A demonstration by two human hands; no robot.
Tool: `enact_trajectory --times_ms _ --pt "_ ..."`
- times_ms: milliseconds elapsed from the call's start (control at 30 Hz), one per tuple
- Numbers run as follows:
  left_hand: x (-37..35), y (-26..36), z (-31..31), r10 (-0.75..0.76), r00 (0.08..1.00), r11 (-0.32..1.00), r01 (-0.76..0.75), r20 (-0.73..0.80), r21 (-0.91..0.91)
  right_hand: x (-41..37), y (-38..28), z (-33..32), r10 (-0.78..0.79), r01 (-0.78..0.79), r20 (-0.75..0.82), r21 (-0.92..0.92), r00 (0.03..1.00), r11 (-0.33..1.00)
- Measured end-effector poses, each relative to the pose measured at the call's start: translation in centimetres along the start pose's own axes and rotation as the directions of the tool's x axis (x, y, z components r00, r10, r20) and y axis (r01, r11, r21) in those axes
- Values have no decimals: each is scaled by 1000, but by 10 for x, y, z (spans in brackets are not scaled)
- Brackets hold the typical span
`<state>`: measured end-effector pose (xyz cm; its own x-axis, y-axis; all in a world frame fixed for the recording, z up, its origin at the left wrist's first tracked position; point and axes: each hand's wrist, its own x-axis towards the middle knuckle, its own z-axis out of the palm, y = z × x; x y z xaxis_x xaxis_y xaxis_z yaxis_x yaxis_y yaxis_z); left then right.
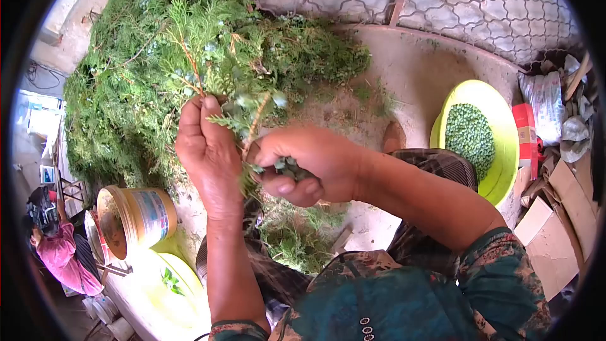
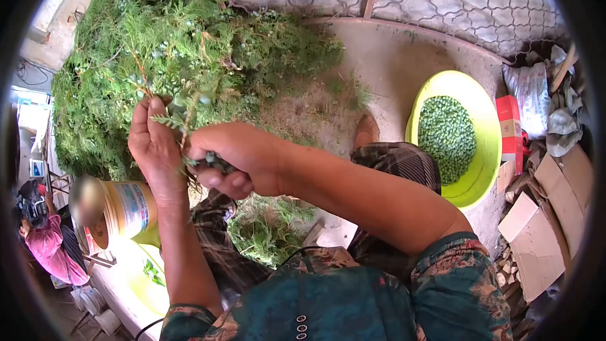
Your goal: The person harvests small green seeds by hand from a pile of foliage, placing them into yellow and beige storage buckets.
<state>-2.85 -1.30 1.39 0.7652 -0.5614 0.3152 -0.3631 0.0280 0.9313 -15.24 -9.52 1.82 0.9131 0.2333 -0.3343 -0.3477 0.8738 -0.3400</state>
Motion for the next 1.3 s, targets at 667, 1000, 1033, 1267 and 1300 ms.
enact_trajectory --times_ms 667,1000,1033,1267,1300 --pt "-7 10 -14 -110 986 991 100 123 87 -10 1 -8 -446 431 -168 -120 879 894" --pt "-10 8 -7 -15 989 994 -1 146 113 -20 3 -7 -279 247 -125 -223 952 943" --pt "-10 7 -7 -17 989 994 0 150 113 -21 3 -7 -246 219 -121 -201 962 955" --pt "-12 10 -5 -100 961 995 102 259 7 -22 2 -8 -742 324 -212 -799 636 506" --pt "-13 15 -6 -97 960 995 100 261 -1 -21 3 -10 -745 321 -213 -803 632 502"
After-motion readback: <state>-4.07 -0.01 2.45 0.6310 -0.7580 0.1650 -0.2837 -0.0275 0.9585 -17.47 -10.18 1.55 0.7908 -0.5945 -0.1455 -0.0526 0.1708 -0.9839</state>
